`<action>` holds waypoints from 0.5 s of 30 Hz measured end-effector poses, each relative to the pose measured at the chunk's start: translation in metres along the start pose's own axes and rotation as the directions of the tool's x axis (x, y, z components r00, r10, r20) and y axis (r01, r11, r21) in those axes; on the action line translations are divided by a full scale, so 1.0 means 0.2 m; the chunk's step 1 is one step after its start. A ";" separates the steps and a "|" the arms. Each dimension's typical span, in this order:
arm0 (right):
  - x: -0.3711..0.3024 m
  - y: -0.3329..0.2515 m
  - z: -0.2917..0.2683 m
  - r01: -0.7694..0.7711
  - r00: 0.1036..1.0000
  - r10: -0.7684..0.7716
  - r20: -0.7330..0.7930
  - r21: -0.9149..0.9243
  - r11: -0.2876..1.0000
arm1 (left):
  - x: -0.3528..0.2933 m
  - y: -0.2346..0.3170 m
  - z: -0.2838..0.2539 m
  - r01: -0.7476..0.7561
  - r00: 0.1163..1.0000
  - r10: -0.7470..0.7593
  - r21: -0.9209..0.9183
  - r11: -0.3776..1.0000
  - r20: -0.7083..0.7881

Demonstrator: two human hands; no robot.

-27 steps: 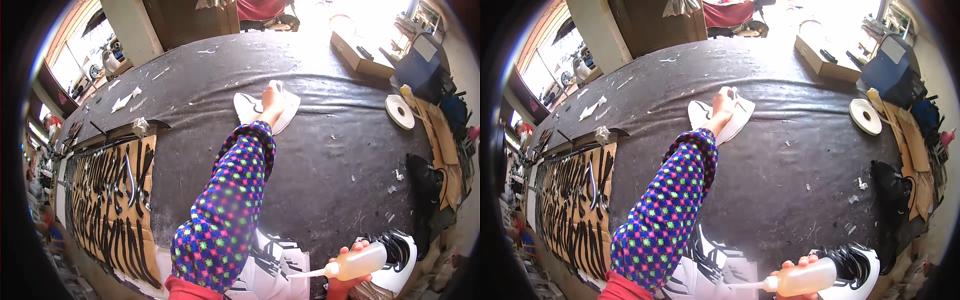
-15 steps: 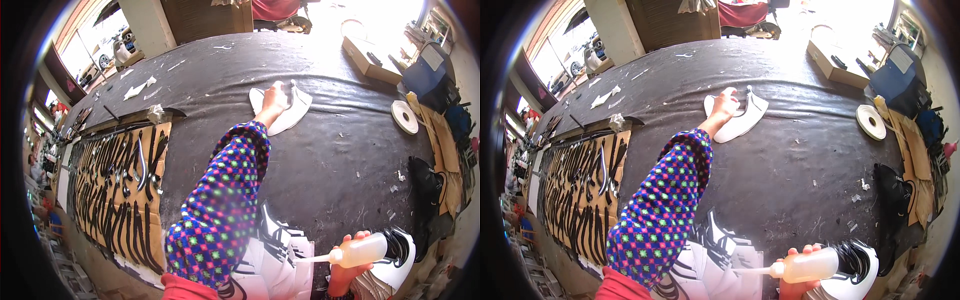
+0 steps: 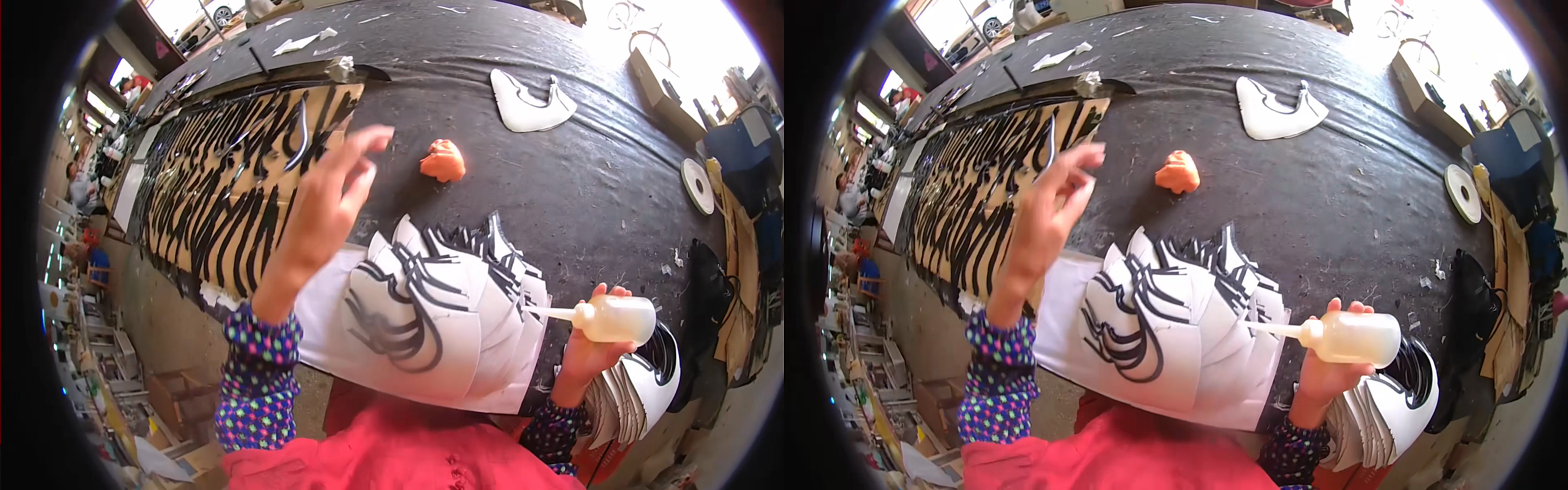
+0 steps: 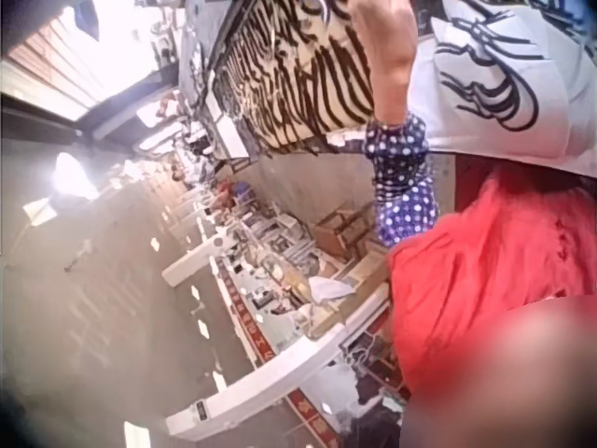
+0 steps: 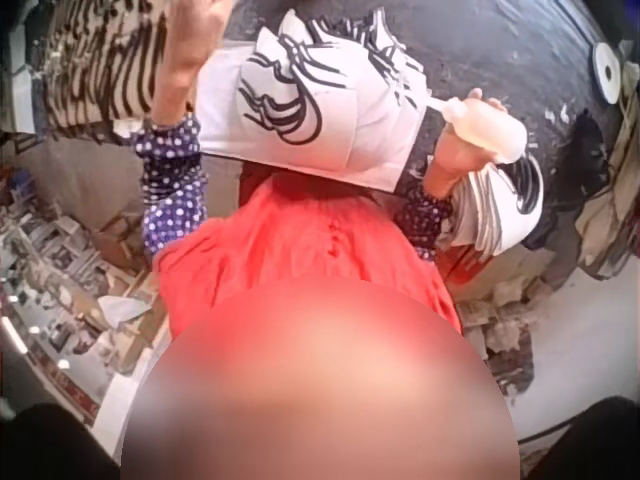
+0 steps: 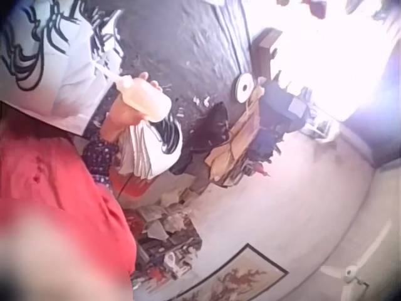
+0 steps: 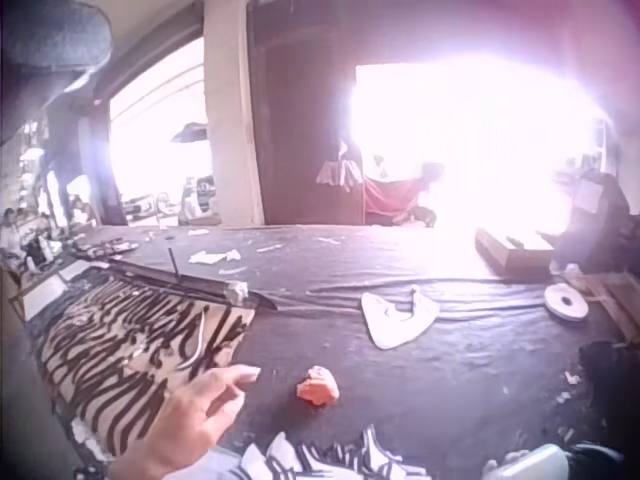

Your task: Applying adhesive to shoe upper components and attaching decorative black strips onto white base materials.

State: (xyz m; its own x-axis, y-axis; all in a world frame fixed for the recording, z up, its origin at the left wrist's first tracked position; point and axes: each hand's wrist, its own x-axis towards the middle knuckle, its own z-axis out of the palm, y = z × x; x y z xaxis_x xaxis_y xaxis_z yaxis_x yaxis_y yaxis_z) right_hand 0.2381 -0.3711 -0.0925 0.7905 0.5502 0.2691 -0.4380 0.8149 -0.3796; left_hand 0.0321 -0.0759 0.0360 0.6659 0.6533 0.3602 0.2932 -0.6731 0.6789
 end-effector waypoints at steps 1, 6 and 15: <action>0.00 0.00 0.00 0.001 1.000 -0.001 0.000 -0.026 1.000 | -0.16 0.00 -0.03 -0.032 0.999 0.035 0.077 0.996 -0.028; -0.02 0.02 0.03 0.007 1.000 -0.005 0.024 -0.110 0.994 | -0.71 -0.13 0.00 0.115 0.993 -0.105 0.295 0.949 -0.051; -0.03 0.02 -0.01 -0.023 0.994 0.024 0.109 -0.011 1.000 | -0.97 -0.14 0.09 0.240 0.964 -0.240 -0.018 0.971 -0.112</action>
State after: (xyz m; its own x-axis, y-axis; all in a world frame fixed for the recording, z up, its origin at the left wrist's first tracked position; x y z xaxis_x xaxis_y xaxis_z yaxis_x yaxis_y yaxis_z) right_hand 0.2322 -0.3709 -0.0971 0.7284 0.5860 0.3551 -0.4510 0.8002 -0.3954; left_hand -0.0934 -0.1895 -0.0649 0.4945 0.8307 0.2559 0.4322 -0.4904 0.7567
